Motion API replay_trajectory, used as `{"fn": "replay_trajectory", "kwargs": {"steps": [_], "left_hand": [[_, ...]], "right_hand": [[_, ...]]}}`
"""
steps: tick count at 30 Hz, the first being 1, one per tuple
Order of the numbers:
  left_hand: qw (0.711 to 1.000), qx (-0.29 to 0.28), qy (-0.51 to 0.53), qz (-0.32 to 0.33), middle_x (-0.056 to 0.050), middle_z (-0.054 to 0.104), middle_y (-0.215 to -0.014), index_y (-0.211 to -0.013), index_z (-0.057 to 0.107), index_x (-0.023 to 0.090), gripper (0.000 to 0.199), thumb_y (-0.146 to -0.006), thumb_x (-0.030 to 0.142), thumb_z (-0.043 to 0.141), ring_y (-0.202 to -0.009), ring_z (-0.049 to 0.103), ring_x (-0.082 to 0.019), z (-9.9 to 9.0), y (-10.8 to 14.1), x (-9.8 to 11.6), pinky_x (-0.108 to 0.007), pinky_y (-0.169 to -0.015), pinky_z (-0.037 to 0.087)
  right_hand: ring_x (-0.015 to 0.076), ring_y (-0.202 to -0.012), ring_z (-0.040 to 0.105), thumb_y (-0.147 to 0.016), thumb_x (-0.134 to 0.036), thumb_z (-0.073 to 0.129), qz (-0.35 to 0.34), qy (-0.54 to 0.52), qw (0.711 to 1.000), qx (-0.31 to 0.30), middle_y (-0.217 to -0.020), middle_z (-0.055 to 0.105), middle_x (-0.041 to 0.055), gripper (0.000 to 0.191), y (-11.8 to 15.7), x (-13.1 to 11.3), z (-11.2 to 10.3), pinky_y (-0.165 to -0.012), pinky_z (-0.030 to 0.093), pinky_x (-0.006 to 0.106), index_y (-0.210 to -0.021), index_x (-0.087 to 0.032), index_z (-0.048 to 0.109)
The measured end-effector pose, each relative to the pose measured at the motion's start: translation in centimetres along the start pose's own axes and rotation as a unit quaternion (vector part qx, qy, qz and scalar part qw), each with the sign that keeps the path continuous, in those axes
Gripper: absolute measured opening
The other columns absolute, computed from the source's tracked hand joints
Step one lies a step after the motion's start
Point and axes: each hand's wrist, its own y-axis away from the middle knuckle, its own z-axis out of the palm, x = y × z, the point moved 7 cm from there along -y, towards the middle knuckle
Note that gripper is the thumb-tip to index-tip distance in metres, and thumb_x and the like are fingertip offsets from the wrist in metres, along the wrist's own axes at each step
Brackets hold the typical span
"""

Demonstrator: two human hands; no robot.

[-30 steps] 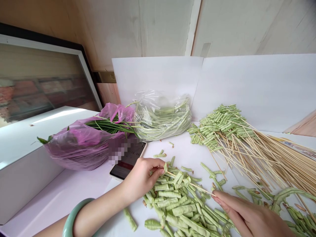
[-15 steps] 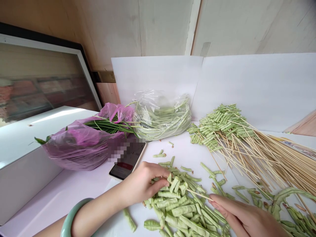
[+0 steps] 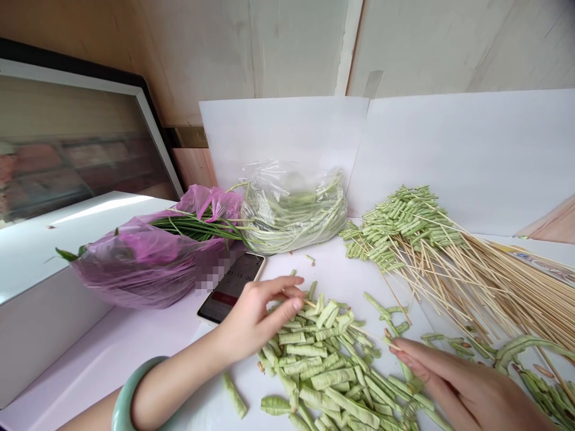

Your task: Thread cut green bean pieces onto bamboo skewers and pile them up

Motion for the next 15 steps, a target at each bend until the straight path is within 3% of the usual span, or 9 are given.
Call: {"fn": "replay_trajectory", "kwargs": {"steps": [2, 4, 10, 15], "left_hand": [[0.999, 0.042, -0.029, -0.016, -0.009, 0.073, -0.097, -0.110, 0.063, 0.016, 0.028, -0.090, 0.031, 0.052, -0.090, 0.067, -0.021, -0.9, -0.2, -0.6, -0.028, -0.079, 0.051], [0.996, 0.040, -0.082, -0.013, -0.008, 0.073, -0.095, -0.103, 0.066, 0.017, 0.022, -0.090, 0.025, 0.051, -0.086, 0.067, -0.020, -1.3, -0.5, -0.8, -0.027, -0.076, 0.050], [0.966, -0.095, -0.229, 0.069, -0.009, 0.071, -0.098, -0.101, 0.069, 0.019, 0.036, -0.080, 0.000, 0.047, -0.094, 0.062, -0.023, 0.6, -0.6, -0.5, -0.032, -0.084, 0.047], [0.952, -0.153, -0.248, 0.097, -0.010, 0.069, -0.100, -0.100, 0.071, 0.020, 0.038, -0.081, -0.001, 0.046, -0.098, 0.059, -0.023, 1.8, -0.3, -1.0, -0.033, -0.083, 0.047]], "right_hand": [[0.0174, -0.067, 0.072, -0.095, -0.027, 0.039, 0.018, 0.012, 1.000, 0.015, -0.084, 0.074, 0.0005, 0.036, 0.2, 0.9, -0.4, -0.056, 0.056, 0.013, -0.090, -0.021, 0.074], [0.0184, -0.070, 0.072, -0.094, -0.029, 0.040, 0.032, 0.024, 0.999, 0.010, -0.086, 0.074, -0.0001, 0.035, 0.4, 1.8, -0.4, -0.057, 0.057, 0.016, -0.092, -0.022, 0.074], [0.0179, -0.068, 0.072, -0.093, -0.029, 0.040, 0.032, 0.031, 0.999, 0.003, -0.085, 0.074, -0.0021, 0.034, 0.4, 2.0, -0.2, -0.056, 0.058, 0.017, -0.093, -0.022, 0.074], [0.0189, -0.068, 0.072, -0.092, -0.028, 0.041, 0.045, 0.009, 0.999, -0.007, -0.085, 0.074, -0.0019, 0.034, 0.3, 1.7, 0.1, -0.049, 0.057, 0.016, -0.091, -0.024, 0.074]]}}
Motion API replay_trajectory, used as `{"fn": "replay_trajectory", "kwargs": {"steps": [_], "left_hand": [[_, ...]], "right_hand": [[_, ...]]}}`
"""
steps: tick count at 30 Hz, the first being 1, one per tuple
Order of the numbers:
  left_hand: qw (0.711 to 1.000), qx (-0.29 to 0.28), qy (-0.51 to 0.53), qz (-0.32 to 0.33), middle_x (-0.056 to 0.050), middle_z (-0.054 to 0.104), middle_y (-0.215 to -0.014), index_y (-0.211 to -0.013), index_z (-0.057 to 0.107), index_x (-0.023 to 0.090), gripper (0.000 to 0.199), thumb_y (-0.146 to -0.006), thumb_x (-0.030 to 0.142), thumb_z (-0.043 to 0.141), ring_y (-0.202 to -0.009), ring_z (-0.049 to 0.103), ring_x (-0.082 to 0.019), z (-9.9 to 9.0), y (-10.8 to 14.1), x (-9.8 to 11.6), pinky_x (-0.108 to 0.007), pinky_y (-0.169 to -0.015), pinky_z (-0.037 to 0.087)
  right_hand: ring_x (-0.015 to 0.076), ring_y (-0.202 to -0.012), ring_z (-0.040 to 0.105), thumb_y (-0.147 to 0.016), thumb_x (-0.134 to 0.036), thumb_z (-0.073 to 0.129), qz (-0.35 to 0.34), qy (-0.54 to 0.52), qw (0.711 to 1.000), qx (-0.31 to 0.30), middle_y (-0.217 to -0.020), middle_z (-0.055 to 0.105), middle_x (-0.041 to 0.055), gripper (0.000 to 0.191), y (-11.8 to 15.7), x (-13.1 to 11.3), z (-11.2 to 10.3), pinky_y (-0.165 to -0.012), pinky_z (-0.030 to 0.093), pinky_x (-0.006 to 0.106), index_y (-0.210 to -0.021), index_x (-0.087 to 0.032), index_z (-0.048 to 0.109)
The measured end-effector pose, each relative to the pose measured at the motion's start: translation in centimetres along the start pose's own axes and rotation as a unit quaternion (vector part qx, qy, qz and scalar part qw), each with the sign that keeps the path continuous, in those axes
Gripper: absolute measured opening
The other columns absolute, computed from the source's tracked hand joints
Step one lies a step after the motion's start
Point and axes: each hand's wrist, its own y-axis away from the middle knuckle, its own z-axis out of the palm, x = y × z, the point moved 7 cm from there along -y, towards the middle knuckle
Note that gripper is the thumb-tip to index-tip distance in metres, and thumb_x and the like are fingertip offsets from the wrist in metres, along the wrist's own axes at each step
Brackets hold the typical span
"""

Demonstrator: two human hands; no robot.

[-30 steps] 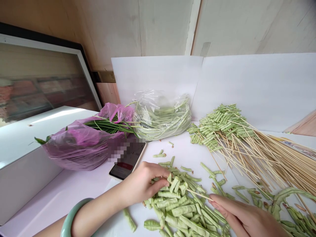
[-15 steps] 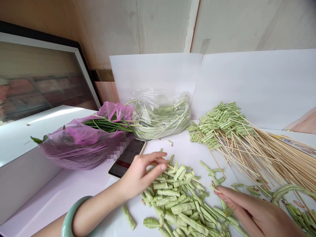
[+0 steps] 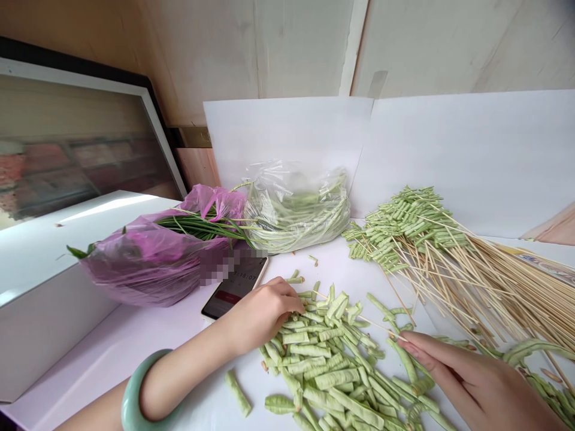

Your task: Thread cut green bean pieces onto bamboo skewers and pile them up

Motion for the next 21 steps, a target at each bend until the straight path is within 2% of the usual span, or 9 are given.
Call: {"fn": "replay_trajectory", "kwargs": {"steps": [7, 10, 12, 16, 18, 21], "left_hand": [[0.999, 0.018, 0.021, -0.019, -0.009, 0.068, -0.093, -0.086, 0.069, 0.018, 0.019, -0.083, 0.007, 0.055, -0.094, 0.058, -0.023, -0.4, -0.2, -0.4, -0.033, -0.081, 0.045], [0.990, 0.061, 0.109, -0.061, -0.008, 0.068, -0.088, -0.087, 0.065, 0.016, 0.010, -0.085, 0.016, 0.056, -0.087, 0.059, -0.020, -1.0, -0.1, -0.7, -0.032, -0.080, 0.045], [0.965, 0.086, 0.226, -0.100, -0.007, 0.066, -0.084, -0.086, 0.063, 0.015, 0.010, -0.086, 0.023, 0.057, -0.080, 0.059, -0.018, -0.9, 0.0, -1.1, -0.029, -0.075, 0.045], [0.879, 0.100, 0.446, -0.137, -0.006, 0.062, -0.080, -0.082, 0.061, 0.013, 0.025, -0.081, 0.037, 0.065, -0.072, 0.055, -0.015, 0.2, 0.0, -1.6, -0.027, -0.068, 0.046], [0.852, 0.100, 0.494, -0.138, -0.005, 0.062, -0.079, -0.084, 0.063, 0.011, 0.030, -0.077, 0.040, 0.069, -0.069, 0.054, -0.013, 0.5, -0.1, -1.5, -0.026, -0.067, 0.046], [0.831, 0.113, 0.528, -0.133, -0.004, 0.063, -0.076, -0.086, 0.067, 0.010, 0.031, -0.074, 0.038, 0.074, -0.066, 0.053, -0.011, 0.5, -0.2, -1.6, -0.024, -0.066, 0.045]], "right_hand": [[0.0193, -0.068, 0.072, -0.093, -0.027, 0.038, -0.011, 0.008, 1.000, 0.007, -0.085, 0.074, -0.0022, 0.036, 0.1, -0.2, 0.0, -0.047, 0.057, 0.017, -0.089, -0.024, 0.074], [0.0193, -0.068, 0.072, -0.093, -0.027, 0.038, -0.010, 0.010, 1.000, 0.006, -0.085, 0.074, -0.0024, 0.036, 0.0, -0.2, 0.0, -0.047, 0.057, 0.017, -0.088, -0.025, 0.073], [0.0189, -0.068, 0.072, -0.093, -0.027, 0.038, -0.010, 0.007, 1.000, 0.007, -0.085, 0.074, -0.0027, 0.035, 0.0, -0.3, -0.1, -0.048, 0.057, 0.016, -0.089, -0.025, 0.073], [0.0173, -0.065, 0.072, -0.093, -0.026, 0.040, -0.023, -0.009, 1.000, 0.009, -0.082, 0.074, -0.0025, 0.034, -0.2, -0.8, -0.2, -0.050, 0.056, 0.014, -0.087, -0.024, 0.073], [0.0169, -0.064, 0.072, -0.092, -0.025, 0.040, -0.031, -0.015, 0.999, 0.010, -0.081, 0.074, -0.0021, 0.034, -0.4, -1.1, -0.3, -0.052, 0.056, 0.013, -0.086, -0.023, 0.073], [0.0165, -0.063, 0.071, -0.091, -0.023, 0.040, -0.040, -0.017, 0.999, 0.010, -0.080, 0.074, -0.0018, 0.034, -0.6, -1.5, -0.3, -0.053, 0.055, 0.012, -0.086, -0.022, 0.074]]}}
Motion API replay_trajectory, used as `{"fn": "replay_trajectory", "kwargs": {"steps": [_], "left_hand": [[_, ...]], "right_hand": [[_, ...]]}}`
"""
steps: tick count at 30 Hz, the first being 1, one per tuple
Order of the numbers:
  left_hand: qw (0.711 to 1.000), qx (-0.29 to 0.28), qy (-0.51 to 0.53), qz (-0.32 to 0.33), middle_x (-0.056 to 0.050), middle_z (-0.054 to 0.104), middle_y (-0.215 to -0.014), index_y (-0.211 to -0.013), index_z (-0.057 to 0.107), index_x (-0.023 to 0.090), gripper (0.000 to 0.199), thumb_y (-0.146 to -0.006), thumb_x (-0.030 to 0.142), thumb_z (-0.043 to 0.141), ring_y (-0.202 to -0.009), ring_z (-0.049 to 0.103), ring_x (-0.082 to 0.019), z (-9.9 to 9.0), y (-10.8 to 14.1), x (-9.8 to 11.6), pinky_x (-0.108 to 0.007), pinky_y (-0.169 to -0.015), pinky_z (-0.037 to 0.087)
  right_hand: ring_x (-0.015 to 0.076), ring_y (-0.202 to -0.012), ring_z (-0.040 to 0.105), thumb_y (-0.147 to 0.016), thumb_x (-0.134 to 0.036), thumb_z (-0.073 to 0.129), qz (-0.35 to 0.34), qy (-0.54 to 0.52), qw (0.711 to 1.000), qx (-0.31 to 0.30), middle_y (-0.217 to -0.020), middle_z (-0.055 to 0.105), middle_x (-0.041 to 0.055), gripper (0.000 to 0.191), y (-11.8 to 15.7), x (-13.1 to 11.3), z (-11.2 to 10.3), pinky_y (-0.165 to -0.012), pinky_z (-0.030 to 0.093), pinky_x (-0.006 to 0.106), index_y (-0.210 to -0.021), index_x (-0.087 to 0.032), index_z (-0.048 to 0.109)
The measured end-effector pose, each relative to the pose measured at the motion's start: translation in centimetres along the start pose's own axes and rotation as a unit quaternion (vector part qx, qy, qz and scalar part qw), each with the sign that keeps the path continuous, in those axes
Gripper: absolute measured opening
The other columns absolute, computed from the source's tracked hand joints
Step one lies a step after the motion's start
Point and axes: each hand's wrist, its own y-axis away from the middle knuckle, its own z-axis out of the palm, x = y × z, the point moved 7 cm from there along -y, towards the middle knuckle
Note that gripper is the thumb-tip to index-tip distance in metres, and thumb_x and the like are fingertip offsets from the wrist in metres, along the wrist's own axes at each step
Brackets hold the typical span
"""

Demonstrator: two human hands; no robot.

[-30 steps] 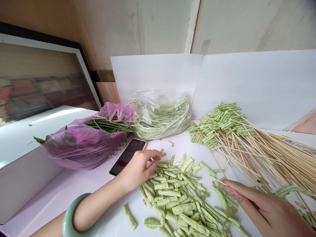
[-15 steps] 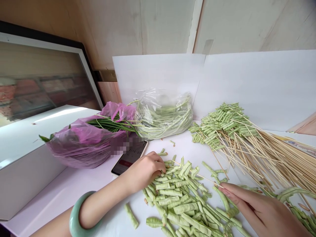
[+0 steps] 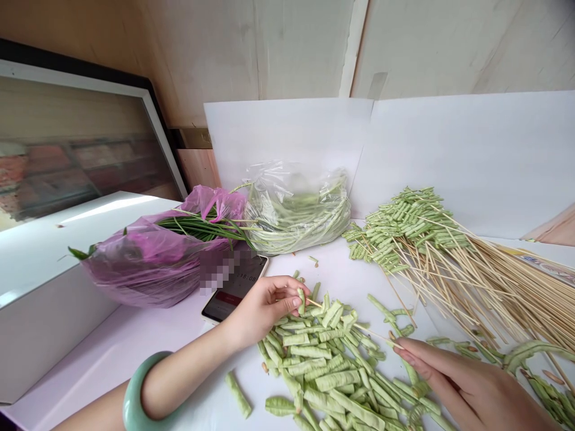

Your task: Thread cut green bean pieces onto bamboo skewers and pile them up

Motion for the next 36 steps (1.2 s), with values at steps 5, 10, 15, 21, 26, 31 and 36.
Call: {"fn": "replay_trajectory", "kwargs": {"steps": [5, 10, 15, 21, 26, 31, 36], "left_hand": [[1.000, 0.015, 0.021, 0.001, -0.005, 0.066, -0.075, -0.086, 0.069, 0.010, 0.030, -0.071, 0.035, 0.077, -0.064, 0.053, -0.011, -0.2, 0.0, 0.1, -0.024, -0.065, 0.045], [0.999, 0.028, 0.024, 0.005, -0.003, 0.064, -0.070, -0.082, 0.070, 0.010, 0.028, -0.068, 0.033, 0.079, -0.062, 0.055, -0.011, -0.3, 0.0, 0.1, -0.024, -0.064, 0.046], [0.999, 0.043, 0.022, 0.011, -0.002, 0.064, -0.070, -0.077, 0.071, 0.011, 0.024, -0.066, 0.031, 0.080, -0.061, 0.056, -0.011, -0.6, 0.0, 0.1, -0.024, -0.063, 0.047], [0.998, 0.053, 0.003, 0.026, -0.003, 0.068, -0.070, -0.072, 0.072, 0.012, 0.019, -0.063, 0.026, 0.082, -0.067, 0.060, -0.013, -0.9, 0.1, 0.2, -0.023, -0.066, 0.047], [0.998, 0.057, 0.020, -0.001, -0.003, 0.071, -0.067, -0.069, 0.074, 0.013, 0.019, -0.058, 0.024, 0.085, -0.063, 0.062, -0.012, -0.8, 0.3, -0.1, -0.022, -0.064, 0.049], [0.996, 0.069, 0.034, -0.036, -0.003, 0.072, -0.065, -0.066, 0.075, 0.013, 0.020, -0.053, 0.022, 0.087, -0.060, 0.063, -0.011, -0.7, 0.4, -0.6, -0.021, -0.062, 0.050], [0.996, 0.072, 0.032, -0.044, -0.002, 0.072, -0.062, -0.065, 0.075, 0.013, 0.019, -0.052, 0.020, 0.087, -0.058, 0.064, -0.009, -0.6, 0.4, -0.9, -0.018, -0.061, 0.051]], "right_hand": [[0.0138, -0.063, 0.071, -0.092, -0.022, 0.038, -0.014, 0.005, 1.000, -0.008, -0.080, 0.074, -0.0031, 0.035, -0.2, -0.5, 0.2, -0.056, 0.054, 0.010, -0.087, -0.022, 0.073], [0.0130, -0.064, 0.071, -0.094, -0.022, 0.035, -0.023, 0.022, 0.999, -0.012, -0.080, 0.074, -0.0027, 0.039, -0.3, -0.8, 0.2, -0.057, 0.053, 0.010, -0.086, -0.020, 0.073], [0.0126, -0.063, 0.071, -0.095, -0.023, 0.033, -0.025, 0.026, 0.999, -0.012, -0.080, 0.074, -0.0038, 0.041, -0.3, -0.9, 0.1, -0.055, 0.054, 0.010, -0.086, -0.022, 0.073], [0.0135, -0.061, 0.071, -0.093, -0.022, 0.035, -0.029, 0.026, 0.999, -0.001, -0.078, 0.074, -0.0026, 0.039, -0.4, -1.0, -0.1, -0.053, 0.054, 0.011, -0.084, -0.021, 0.073], [0.0139, -0.062, 0.071, -0.089, -0.018, 0.039, -0.030, 0.001, 1.000, -0.005, -0.079, 0.074, -0.0014, 0.035, -0.4, -0.9, 0.0, -0.055, 0.054, 0.010, -0.086, -0.021, 0.073], [0.0138, -0.063, 0.071, -0.088, -0.017, 0.039, -0.040, 0.000, 0.999, -0.005, -0.080, 0.074, -0.0010, 0.034, -0.2, -1.0, 0.1, -0.057, 0.054, 0.011, -0.088, -0.020, 0.073], [0.0126, -0.064, 0.071, -0.089, -0.017, 0.037, -0.047, 0.007, 0.999, -0.008, -0.080, 0.074, -0.0016, 0.035, -0.1, -1.0, 0.3, -0.059, 0.054, 0.010, -0.088, -0.021, 0.072]]}}
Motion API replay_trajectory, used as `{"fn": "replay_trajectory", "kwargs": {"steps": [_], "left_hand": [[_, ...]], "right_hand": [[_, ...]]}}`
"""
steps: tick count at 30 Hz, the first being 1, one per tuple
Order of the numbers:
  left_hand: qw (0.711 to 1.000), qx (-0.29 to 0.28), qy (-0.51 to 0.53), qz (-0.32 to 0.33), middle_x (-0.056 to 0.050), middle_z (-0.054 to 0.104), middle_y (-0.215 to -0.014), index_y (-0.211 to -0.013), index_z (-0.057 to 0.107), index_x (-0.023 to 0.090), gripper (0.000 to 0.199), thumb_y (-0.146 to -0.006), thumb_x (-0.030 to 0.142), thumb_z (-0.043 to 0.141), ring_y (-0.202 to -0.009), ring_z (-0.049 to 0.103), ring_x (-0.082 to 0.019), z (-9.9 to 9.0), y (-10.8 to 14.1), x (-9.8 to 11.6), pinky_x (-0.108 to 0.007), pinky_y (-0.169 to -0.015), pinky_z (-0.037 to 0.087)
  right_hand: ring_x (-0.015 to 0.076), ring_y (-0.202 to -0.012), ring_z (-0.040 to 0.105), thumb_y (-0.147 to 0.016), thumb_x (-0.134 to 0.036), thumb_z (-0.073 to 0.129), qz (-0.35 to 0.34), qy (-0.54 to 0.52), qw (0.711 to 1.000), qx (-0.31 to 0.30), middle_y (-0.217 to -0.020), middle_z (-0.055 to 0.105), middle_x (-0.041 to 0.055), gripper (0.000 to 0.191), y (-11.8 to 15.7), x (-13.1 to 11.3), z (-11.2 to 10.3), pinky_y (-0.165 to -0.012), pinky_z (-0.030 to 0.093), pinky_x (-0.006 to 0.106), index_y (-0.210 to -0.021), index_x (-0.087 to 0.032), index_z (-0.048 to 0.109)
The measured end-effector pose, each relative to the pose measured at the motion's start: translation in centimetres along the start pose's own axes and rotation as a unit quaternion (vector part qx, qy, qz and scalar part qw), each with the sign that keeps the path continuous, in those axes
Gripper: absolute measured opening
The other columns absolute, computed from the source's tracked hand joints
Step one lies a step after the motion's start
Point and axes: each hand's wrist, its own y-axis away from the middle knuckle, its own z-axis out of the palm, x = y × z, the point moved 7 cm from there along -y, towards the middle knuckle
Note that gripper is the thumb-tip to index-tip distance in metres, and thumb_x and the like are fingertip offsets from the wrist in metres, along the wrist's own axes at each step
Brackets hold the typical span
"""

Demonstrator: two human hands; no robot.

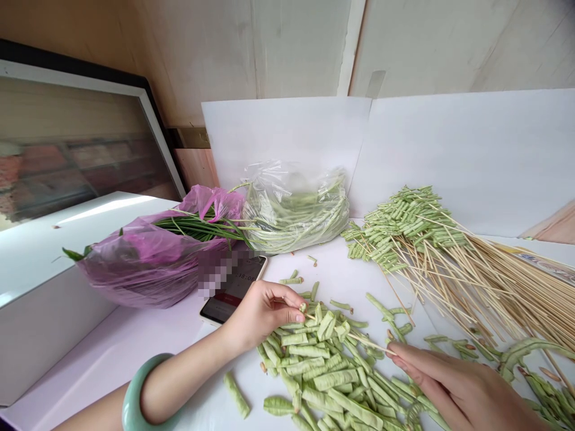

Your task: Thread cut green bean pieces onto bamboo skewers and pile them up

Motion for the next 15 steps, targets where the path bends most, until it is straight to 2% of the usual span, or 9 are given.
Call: {"fn": "replay_trajectory", "kwargs": {"steps": [9, 15], "left_hand": [[1.000, -0.007, -0.008, -0.006, -0.002, 0.073, -0.063, -0.064, 0.075, 0.012, 0.019, -0.052, 0.020, 0.087, -0.058, 0.065, -0.010, 0.15, -0.01, -0.48, -0.018, -0.061, 0.052], [1.000, -0.008, -0.022, -0.007, -0.004, 0.073, -0.062, -0.063, 0.074, 0.012, 0.022, -0.051, 0.024, 0.088, -0.058, 0.065, -0.012, 0.14, -0.03, -0.49, -0.022, -0.062, 0.053]], "right_hand": [[0.0142, -0.062, 0.071, -0.089, -0.017, 0.039, 0.008, -0.012, 1.000, -0.003, -0.079, 0.074, -0.0009, 0.034, 0.05, -0.06, -0.06, -0.056, 0.055, 0.011, -0.088, -0.021, 0.072], [0.0138, -0.059, 0.071, -0.098, -0.024, 0.032, 0.018, -0.018, 1.000, -0.016, -0.076, 0.074, -0.0005, 0.043, -0.17, -0.29, 0.14, -0.052, 0.053, 0.009, -0.085, -0.021, 0.072]]}}
